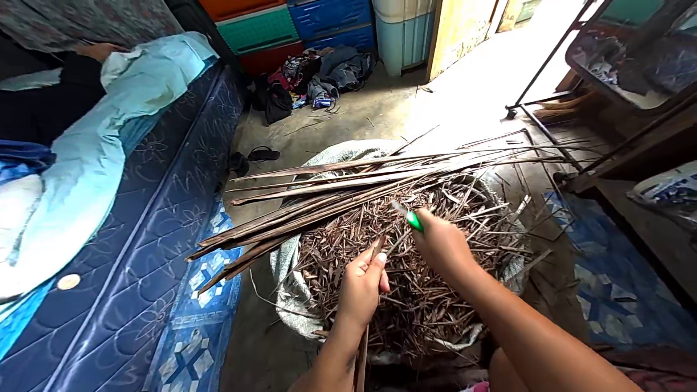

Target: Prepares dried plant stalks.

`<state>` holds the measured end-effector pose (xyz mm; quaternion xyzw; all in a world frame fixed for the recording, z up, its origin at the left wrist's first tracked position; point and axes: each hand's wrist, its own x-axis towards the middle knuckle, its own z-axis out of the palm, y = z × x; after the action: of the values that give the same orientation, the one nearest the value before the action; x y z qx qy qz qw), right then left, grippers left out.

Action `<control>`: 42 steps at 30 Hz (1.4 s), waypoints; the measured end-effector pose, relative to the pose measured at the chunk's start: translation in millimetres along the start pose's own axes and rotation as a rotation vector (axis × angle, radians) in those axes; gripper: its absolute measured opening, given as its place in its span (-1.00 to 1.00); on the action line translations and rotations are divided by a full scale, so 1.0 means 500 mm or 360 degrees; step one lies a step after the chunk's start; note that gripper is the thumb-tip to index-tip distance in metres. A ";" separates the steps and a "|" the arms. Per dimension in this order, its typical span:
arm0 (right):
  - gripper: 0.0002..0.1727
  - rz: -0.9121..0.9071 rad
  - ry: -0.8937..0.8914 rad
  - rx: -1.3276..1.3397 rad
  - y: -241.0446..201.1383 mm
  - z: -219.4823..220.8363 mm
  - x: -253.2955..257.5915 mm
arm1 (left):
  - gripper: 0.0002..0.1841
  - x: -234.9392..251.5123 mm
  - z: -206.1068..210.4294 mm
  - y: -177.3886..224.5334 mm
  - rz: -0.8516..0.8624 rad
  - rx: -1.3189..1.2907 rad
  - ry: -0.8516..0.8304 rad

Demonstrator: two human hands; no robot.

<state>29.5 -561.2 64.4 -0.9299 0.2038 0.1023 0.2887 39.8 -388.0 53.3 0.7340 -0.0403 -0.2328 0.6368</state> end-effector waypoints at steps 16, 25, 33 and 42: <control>-0.64 -0.0054 0.0012 0.0168 0.025 -0.003 0.001 | -0.67 -0.003 0.005 -0.005 -0.0019 0.0021 -0.0017; -0.65 -0.0217 -0.0144 0.0812 0.023 0.038 0.003 | -0.51 -0.012 0.022 -0.007 -0.0066 0.0554 -0.0215; -0.74 -0.0109 -0.0079 0.1204 0.057 0.041 0.039 | -0.50 -0.008 0.047 -0.026 0.0112 0.0779 -0.0033; -0.62 -0.0384 -0.0640 -0.0012 -0.009 0.067 -0.024 | -0.53 0.045 0.000 -0.020 -0.0343 0.1225 0.0034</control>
<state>18.4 -534.7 43.3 -0.9095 0.0292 0.2510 0.3301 57.2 -393.9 37.1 0.9213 -0.0409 -0.2585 0.2875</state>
